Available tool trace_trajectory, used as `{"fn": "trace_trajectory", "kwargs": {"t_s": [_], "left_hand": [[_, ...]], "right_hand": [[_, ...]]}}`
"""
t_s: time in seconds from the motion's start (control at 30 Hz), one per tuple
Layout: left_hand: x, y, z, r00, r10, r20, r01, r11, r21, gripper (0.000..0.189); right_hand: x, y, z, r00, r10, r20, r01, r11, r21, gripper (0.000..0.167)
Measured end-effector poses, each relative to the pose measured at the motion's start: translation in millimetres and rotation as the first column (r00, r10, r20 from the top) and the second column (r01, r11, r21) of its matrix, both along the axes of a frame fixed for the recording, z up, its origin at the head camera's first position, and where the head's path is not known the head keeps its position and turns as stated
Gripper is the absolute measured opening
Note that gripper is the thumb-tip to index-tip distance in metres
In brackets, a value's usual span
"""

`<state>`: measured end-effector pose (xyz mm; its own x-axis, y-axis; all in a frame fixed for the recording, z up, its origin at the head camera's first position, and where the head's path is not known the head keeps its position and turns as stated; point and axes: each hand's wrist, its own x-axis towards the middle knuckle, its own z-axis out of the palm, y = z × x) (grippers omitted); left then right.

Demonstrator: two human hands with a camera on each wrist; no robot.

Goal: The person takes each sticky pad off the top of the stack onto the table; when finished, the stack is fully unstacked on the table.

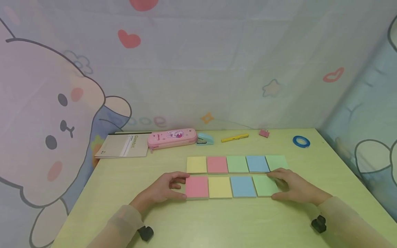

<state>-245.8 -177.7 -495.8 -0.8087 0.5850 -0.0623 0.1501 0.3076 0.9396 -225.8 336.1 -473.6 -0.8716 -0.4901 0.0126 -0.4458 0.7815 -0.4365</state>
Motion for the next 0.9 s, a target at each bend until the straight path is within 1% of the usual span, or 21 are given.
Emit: {"fn": "trace_trajectory", "kwargs": {"t_s": [0.47,0.67,0.9], "left_hand": [[0.1,0.7,0.0,1.000,0.000,0.011,0.000,1.000,0.008,0.073],[-0.1,-0.3,0.4,1.000,-0.002,0.007,0.002,1.000,0.006,0.073],[-1.3,0.2,-0.8,1.000,-0.003,0.009,0.003,1.000,0.010,0.072]], "right_hand": [[2.9,-2.5,1.3,1.000,-0.003,-0.016,0.003,1.000,-0.013,0.082],[2.8,-1.8,1.2,1.000,0.012,-0.009,-0.012,1.000,-0.005,0.082],[2.5,-2.3,2.3,1.000,0.009,-0.005,-0.009,1.000,-0.003,0.083]]}}
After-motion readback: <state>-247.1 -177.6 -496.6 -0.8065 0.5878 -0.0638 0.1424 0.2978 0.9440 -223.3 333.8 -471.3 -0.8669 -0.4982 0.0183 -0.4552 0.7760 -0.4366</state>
